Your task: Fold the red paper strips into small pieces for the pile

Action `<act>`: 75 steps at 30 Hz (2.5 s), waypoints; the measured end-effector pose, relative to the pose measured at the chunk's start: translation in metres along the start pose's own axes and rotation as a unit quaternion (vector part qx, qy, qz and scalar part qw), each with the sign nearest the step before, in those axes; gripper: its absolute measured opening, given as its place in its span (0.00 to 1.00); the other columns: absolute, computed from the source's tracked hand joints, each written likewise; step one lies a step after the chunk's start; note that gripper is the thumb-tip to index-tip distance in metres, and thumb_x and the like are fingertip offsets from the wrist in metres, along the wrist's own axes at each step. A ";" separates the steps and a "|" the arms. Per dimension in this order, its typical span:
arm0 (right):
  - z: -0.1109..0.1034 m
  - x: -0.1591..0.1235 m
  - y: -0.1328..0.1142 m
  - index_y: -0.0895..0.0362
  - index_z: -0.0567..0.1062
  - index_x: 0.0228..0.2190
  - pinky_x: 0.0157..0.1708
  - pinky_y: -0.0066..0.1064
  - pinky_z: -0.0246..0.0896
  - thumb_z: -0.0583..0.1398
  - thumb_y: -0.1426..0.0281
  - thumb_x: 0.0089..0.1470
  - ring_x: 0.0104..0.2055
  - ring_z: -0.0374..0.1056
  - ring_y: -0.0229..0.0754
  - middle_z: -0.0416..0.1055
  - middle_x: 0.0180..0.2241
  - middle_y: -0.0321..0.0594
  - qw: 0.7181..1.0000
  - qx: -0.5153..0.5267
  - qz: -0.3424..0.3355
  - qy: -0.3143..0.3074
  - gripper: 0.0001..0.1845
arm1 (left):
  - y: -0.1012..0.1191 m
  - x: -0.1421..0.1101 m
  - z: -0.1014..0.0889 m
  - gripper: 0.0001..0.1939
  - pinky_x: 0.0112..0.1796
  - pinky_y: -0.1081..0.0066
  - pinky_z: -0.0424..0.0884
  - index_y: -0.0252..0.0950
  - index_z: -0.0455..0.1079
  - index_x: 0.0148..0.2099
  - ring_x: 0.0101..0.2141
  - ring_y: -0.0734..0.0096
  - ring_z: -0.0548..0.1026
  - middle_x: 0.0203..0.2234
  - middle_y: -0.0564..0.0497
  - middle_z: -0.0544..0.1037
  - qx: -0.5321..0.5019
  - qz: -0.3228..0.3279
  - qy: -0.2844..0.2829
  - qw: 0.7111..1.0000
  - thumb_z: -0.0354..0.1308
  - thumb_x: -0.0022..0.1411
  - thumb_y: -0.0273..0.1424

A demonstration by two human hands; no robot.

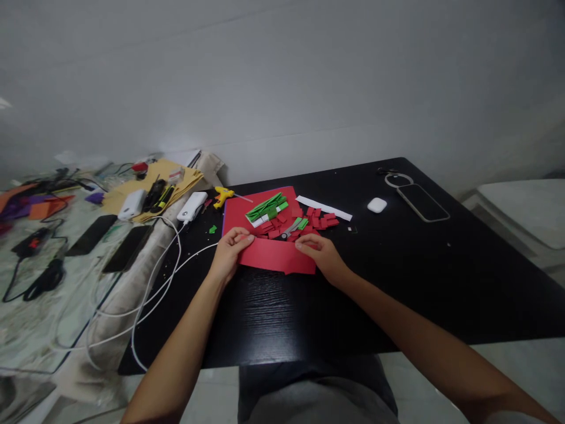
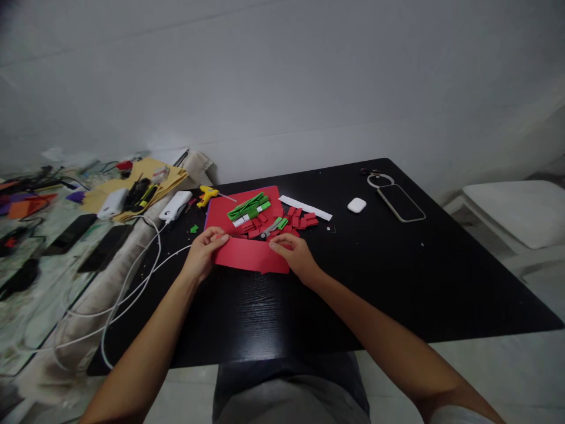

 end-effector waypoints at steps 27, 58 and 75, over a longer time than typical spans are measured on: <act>-0.007 0.011 -0.008 0.55 0.77 0.39 0.39 0.38 0.71 0.73 0.61 0.43 0.35 0.76 0.45 0.79 0.34 0.39 0.995 -0.072 -0.069 -0.027 0.22 | -0.007 -0.027 0.053 0.06 0.27 0.74 0.55 0.35 0.73 0.29 0.22 0.75 0.61 0.19 0.56 0.66 0.296 0.023 -0.265 0.917 0.63 0.56 0.32; -0.028 0.019 0.002 0.55 0.75 0.37 0.38 0.36 0.75 0.78 0.63 0.33 0.35 0.78 0.45 0.81 0.34 0.39 0.988 0.136 0.037 0.066 0.29 | -0.003 -0.022 0.040 0.19 0.38 0.68 0.73 0.32 0.72 0.26 0.33 0.64 0.75 0.33 0.43 0.78 -0.089 -0.086 -0.212 0.969 0.65 0.55 0.44; 0.013 -0.002 0.001 0.55 0.77 0.31 0.40 0.34 0.68 0.72 0.58 0.45 0.35 0.72 0.41 0.76 0.32 0.35 0.999 0.012 -0.014 -0.037 0.17 | -0.049 -0.045 0.072 0.34 0.38 0.71 0.75 0.39 0.67 0.66 0.34 0.67 0.81 0.40 0.44 0.82 -0.060 -0.161 -0.276 0.946 0.69 0.62 0.43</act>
Point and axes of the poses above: each hand's wrist, its own x-axis towards the middle knuckle, its own z-axis out of the palm, y = z × x, the point moved 8 cm from there along x, towards the middle knuckle
